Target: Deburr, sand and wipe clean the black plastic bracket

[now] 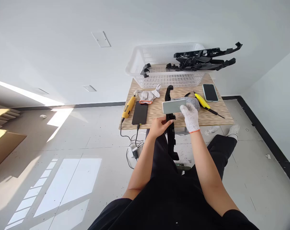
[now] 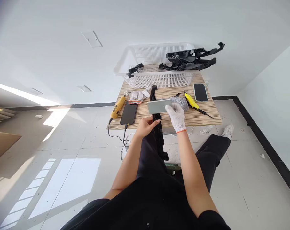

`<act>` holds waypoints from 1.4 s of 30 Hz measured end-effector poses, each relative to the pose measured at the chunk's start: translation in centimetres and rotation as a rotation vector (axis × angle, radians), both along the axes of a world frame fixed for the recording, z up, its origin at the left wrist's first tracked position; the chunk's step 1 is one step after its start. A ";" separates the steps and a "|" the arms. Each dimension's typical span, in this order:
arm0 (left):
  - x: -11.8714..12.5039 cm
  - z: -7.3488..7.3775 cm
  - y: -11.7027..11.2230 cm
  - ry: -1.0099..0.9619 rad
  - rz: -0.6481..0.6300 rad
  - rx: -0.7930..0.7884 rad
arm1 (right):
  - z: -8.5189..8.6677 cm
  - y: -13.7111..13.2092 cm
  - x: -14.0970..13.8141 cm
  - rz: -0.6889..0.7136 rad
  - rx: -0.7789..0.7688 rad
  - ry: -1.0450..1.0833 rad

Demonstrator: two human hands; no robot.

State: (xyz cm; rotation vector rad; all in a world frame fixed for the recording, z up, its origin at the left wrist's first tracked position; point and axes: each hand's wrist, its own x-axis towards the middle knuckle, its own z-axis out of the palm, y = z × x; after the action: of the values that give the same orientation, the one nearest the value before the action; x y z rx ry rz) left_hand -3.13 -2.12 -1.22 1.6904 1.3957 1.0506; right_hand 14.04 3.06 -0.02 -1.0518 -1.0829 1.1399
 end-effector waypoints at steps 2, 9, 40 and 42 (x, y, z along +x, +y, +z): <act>0.0 0.0 0.0 0.004 0.001 0.016 | -0.1 -0.1 -0.1 0.039 0.028 -0.059; 0.0 0.0 0.0 0.005 0.000 0.014 | -0.2 -0.3 0.1 0.039 0.070 -0.124; 0.1 0.1 0.0 0.011 0.000 0.013 | 0.2 -0.3 -0.1 -0.051 0.011 -0.047; 0.1 0.1 0.0 0.008 -0.008 0.015 | 0.2 -0.2 -0.2 -0.095 -0.004 0.009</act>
State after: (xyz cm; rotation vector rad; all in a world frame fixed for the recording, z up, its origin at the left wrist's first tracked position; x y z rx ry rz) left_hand -3.07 -2.14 -1.07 1.7114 1.3883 1.0528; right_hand 13.87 2.82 0.16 -1.0887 -1.0131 1.0702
